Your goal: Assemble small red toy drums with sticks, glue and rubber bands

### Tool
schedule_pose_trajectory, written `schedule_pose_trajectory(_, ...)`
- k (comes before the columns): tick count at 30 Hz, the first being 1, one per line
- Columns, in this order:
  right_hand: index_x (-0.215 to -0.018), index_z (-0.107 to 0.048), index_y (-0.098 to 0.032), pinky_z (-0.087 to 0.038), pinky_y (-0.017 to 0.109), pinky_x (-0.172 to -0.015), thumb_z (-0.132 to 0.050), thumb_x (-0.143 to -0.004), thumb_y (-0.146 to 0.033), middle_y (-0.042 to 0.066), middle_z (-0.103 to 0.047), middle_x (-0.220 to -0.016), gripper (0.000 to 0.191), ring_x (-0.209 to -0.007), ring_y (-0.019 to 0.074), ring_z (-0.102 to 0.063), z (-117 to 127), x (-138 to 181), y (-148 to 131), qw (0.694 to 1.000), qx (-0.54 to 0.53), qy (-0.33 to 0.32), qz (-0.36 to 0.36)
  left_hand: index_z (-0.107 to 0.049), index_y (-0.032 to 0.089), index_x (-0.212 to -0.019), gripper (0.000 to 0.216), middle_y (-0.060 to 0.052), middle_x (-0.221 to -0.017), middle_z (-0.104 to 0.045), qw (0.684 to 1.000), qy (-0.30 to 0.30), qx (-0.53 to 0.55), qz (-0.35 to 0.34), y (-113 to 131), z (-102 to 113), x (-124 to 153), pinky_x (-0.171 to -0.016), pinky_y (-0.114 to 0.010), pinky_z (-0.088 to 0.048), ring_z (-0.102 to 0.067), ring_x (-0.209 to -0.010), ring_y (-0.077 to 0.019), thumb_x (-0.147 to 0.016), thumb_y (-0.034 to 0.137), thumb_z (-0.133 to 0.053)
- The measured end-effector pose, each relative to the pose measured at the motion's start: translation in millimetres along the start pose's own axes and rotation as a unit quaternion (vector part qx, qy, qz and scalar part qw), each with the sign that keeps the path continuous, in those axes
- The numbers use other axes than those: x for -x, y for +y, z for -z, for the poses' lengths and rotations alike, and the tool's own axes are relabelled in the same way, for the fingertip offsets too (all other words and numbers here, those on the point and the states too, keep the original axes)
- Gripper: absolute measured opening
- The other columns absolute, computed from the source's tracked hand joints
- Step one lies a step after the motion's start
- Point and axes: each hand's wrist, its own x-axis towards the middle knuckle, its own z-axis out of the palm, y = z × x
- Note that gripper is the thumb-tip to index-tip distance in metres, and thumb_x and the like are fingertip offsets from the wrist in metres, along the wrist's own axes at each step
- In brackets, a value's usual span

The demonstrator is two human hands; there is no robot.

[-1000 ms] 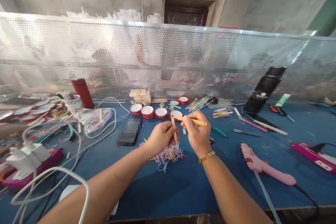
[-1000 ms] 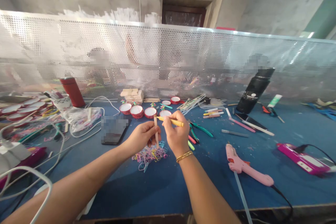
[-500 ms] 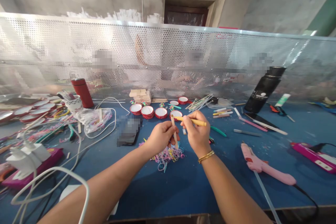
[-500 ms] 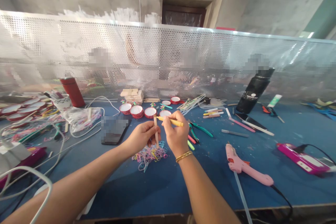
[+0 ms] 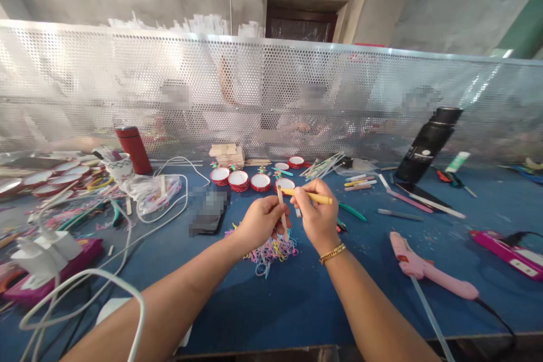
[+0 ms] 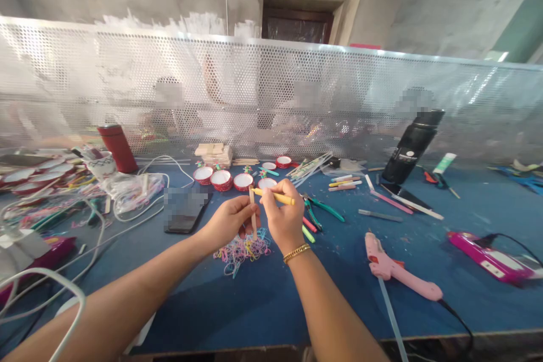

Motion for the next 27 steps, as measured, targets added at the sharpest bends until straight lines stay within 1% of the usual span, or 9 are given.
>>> schedule_pose_trajectory(5,-0.069,-0.054,-0.021,-0.047,0.029,-0.064,-0.062,-0.087,-0.032,-0.002,-0.063,-0.062,0.023,-0.06,0.0147,-0.06,-0.1,-0.6,-1.2,1.0,-0.002,-0.005,-0.005,-0.053,0.018,-0.076,0.019,0.002,-0.062,-0.062,1.0,0.002,-0.008,0.003,1.7,-0.1,0.6,-0.039,-0.018,-0.04,-0.054,-0.043,-0.0082,-0.091,0.029,-0.049)
schedule_pose_trajectory(10,-0.067,-0.054,-0.021,-0.046,0.029,-0.062,-0.062,-0.087,-0.031,-0.002,-0.062,-0.061,0.023,-0.059,0.0147,-0.059,0.9,-1.1,-1.5,1.0,0.007,0.009,-0.004,-0.054,0.018,-0.078,0.017,0.002,-0.064,-0.063,1.0,0.007,0.003,0.005,0.1,0.4,-0.4,-0.039,-0.017,-0.04,-0.054,-0.044,-0.0076,-0.091,0.026,-0.048)
schedule_pose_trajectory(16,-0.07,-0.053,-0.022,-0.047,0.029,-0.064,-0.062,-0.087,-0.033,-0.002,-0.063,-0.063,0.022,-0.06,0.0148,-0.06,-0.9,-0.1,1.0,1.0,-0.013,-0.005,-0.009,-0.054,0.017,-0.077,0.017,0.002,-0.063,-0.063,1.0,0.002,0.005,0.002,-1.3,0.0,-0.7,-0.039,-0.017,-0.04,-0.054,-0.043,-0.0073,-0.091,0.027,-0.049)
schedule_pose_trajectory(23,-0.068,-0.054,-0.022,-0.046,0.029,-0.062,-0.063,-0.086,-0.031,-0.002,-0.063,-0.061,0.022,-0.059,0.0148,-0.059,0.7,-1.7,1.2,1.0,-0.006,0.017,-0.018,-0.053,0.018,-0.078,0.018,0.002,-0.063,-0.063,1.0,0.008,0.005,0.002,-1.8,1.0,-2.5,-0.038,-0.017,-0.04,-0.054,-0.043,-0.0072,-0.092,0.026,-0.046)
schedule_pose_trajectory(27,-0.069,-0.054,-0.021,-0.046,0.029,-0.063,-0.062,-0.086,-0.03,-0.002,-0.063,-0.062,0.022,-0.06,0.0148,-0.059,-0.1,-1.5,1.5,1.0,-0.014,0.012,-0.014,-0.053,0.018,-0.077,0.018,0.002,-0.061,-0.062,1.0,0.005,0.007,0.007,-0.6,0.4,-1.0,-0.038,-0.017,-0.04,-0.054,-0.043,-0.0078,-0.091,0.029,-0.049)
